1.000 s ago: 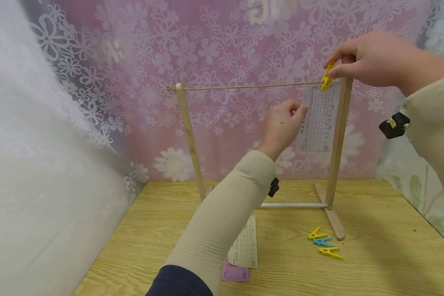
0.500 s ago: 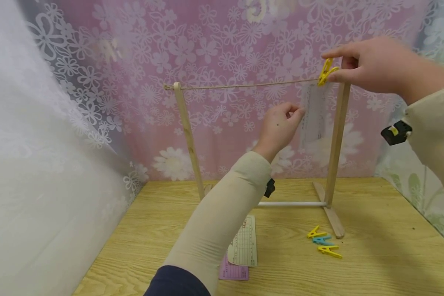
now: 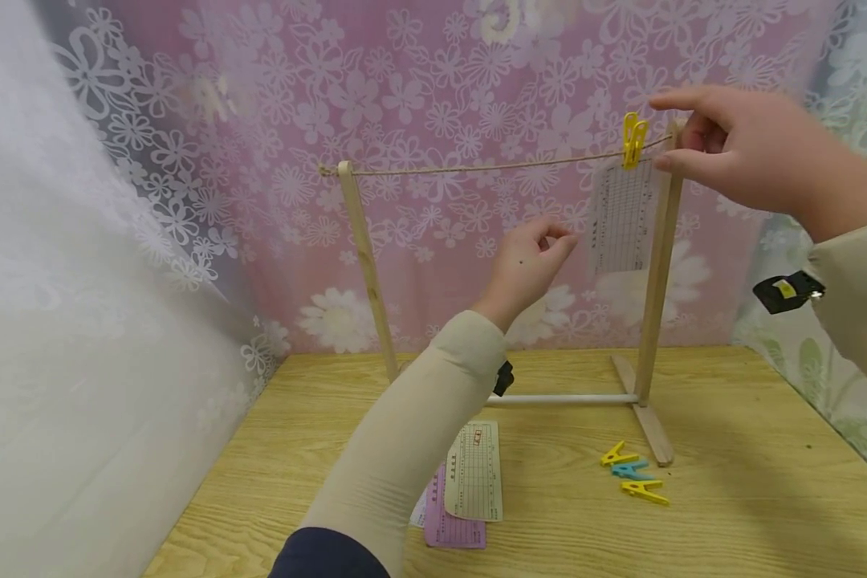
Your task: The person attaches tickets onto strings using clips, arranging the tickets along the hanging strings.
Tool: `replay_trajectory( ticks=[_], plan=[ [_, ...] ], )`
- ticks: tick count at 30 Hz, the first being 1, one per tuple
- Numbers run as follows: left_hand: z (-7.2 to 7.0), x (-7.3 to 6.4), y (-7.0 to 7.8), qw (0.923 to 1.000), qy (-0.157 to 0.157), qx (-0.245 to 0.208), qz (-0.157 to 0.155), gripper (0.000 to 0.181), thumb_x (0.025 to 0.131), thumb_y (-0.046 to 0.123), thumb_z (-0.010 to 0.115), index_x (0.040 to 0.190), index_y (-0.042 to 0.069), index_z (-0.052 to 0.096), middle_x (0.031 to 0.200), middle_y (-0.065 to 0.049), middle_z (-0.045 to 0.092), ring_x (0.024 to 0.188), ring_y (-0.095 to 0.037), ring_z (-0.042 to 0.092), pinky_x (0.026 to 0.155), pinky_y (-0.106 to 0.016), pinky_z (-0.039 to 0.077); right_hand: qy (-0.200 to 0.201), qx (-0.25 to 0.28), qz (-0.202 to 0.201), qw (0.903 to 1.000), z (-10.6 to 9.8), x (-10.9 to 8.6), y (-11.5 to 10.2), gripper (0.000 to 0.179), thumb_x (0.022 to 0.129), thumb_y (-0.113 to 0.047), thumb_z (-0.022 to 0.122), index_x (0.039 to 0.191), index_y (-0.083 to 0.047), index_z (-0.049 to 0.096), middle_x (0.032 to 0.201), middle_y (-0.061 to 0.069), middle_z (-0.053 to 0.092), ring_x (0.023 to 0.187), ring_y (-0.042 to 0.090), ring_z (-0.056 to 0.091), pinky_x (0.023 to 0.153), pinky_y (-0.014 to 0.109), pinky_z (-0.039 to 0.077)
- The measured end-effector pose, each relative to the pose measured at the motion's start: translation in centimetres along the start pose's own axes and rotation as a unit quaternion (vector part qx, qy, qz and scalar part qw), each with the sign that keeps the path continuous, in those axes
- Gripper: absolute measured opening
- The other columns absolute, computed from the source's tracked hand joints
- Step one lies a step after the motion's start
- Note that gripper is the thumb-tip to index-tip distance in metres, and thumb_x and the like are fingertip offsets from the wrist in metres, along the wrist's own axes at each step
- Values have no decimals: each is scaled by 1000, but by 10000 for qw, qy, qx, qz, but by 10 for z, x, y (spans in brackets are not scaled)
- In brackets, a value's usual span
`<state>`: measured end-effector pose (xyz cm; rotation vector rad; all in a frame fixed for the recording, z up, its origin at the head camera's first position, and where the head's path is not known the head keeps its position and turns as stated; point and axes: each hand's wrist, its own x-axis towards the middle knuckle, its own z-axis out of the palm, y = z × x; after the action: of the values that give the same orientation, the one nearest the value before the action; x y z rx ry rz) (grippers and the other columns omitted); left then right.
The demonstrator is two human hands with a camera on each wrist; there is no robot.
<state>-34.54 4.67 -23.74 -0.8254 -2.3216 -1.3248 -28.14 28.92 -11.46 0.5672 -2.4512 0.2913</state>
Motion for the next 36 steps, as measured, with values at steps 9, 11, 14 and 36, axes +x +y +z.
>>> replay_trajectory(
  ticks=[9, 11, 14, 36],
  plan=[
    [-10, -13, -14, 9997, -224, 56, 31, 17, 102, 32, 62, 112, 20, 71, 80, 1, 57, 67, -15, 49, 59, -27, 41, 82, 289, 1, 9995, 8, -22, 1, 54, 97, -21, 69, 149, -15, 52, 89, 6, 53, 65, 15, 40, 54, 26, 32],
    [-11, -17, -16, 9996, -288, 48, 17, 19, 102, 31, 62, 114, 19, 71, 76, -1, 56, 62, -16, 47, 56, -27, 40, 56, 319, 28, 9995, 10, -27, 2, 53, 98, -21, 69, 148, -14, 53, 90, 6, 53, 67, 15, 40, 55, 25, 32],
    [-14, -22, -19, 9992, -383, 52, -33, 20, 102, 31, 63, 116, 19, 70, 72, -2, 53, 57, -17, 44, 53, -27, 38, -2, 335, 86, 9994, 14, -34, 5, 51, 98, -22, 69, 147, -15, 54, 92, 5, 53, 68, 15, 40, 56, 25, 32],
    [-37, -79, -59, 9947, -971, 350, -29, 24, 101, 29, 65, 122, 19, 66, 69, -4, 52, 52, -16, 42, 53, -31, 41, -455, 525, 289, 9972, 58, -88, 11, 44, 97, -23, 72, 139, -18, 60, 86, -1, 54, 64, 14, 43, 55, 28, 34]
  ],
)
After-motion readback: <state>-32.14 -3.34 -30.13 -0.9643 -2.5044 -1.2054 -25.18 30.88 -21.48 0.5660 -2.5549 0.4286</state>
